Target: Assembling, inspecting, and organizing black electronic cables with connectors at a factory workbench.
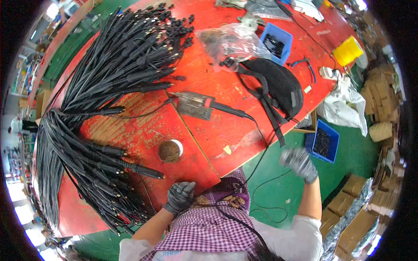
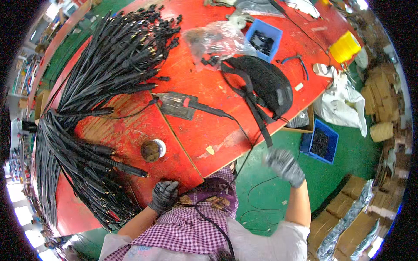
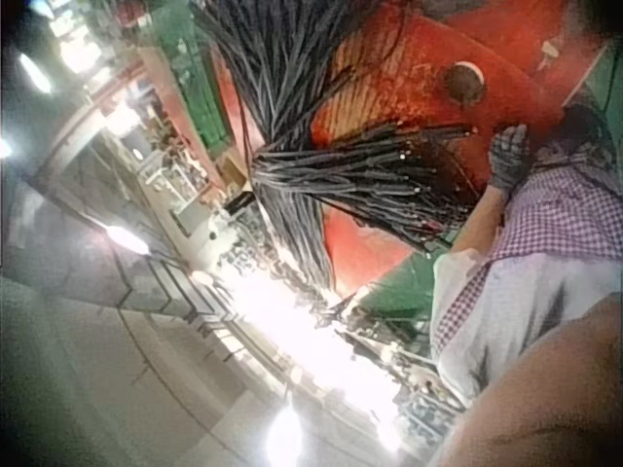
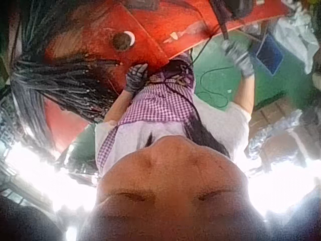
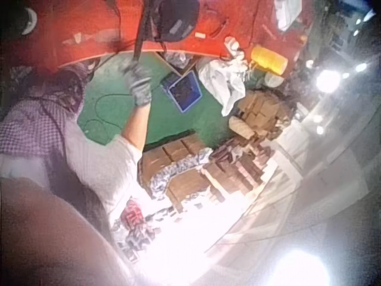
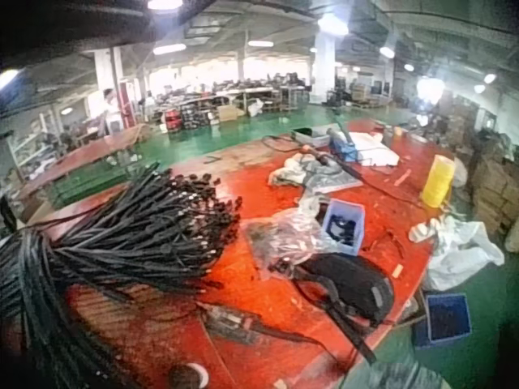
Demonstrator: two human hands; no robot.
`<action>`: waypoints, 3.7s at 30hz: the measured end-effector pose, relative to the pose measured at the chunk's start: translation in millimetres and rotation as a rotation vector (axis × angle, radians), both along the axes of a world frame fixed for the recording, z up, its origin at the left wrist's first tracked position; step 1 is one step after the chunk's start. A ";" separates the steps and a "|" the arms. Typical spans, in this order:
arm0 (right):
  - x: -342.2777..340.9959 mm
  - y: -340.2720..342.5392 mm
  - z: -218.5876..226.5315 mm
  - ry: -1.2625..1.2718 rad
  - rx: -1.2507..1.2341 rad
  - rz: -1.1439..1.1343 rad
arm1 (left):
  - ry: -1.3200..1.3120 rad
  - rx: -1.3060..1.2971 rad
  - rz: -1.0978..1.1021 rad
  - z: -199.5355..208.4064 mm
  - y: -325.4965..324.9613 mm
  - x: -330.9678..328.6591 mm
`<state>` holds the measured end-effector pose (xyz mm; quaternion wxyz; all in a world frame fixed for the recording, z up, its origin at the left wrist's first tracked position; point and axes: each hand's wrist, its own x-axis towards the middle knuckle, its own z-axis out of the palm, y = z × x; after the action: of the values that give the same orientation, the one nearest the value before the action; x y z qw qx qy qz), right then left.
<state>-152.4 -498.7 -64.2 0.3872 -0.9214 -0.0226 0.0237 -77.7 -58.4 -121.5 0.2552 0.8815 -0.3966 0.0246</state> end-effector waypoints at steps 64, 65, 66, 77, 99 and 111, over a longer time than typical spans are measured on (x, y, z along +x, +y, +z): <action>-60.5 -36.2 105.6 0.125 0.512 0.106 | 0.120 0.978 0.324 0.0 -32.6 -56.6; -56.8 -41.9 111.4 0.014 0.447 0.049 | 0.333 1.024 0.459 12.1 -64.8 -48.7; -52.8 -44.4 121.8 -0.108 0.387 0.019 | 0.334 1.025 0.464 9.6 -62.7 -54.0; -97.7 -90.5 140.9 0.801 0.536 0.373 | 0.545 1.094 0.551 34.6 -97.8 -48.8; 126.7 -346.7 95.4 0.338 -0.698 -0.755 | 0.184 0.261 -0.167 135.1 -600.1 118.3; 209.2 -416.6 31.7 0.583 -0.891 -0.308 | 0.225 0.254 0.003 65.2 -780.3 148.6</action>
<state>56.9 -915.4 -32.6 -0.0507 -0.9441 0.2325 0.2281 71.0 -838.7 -56.3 0.1843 0.9045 -0.3640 -0.1240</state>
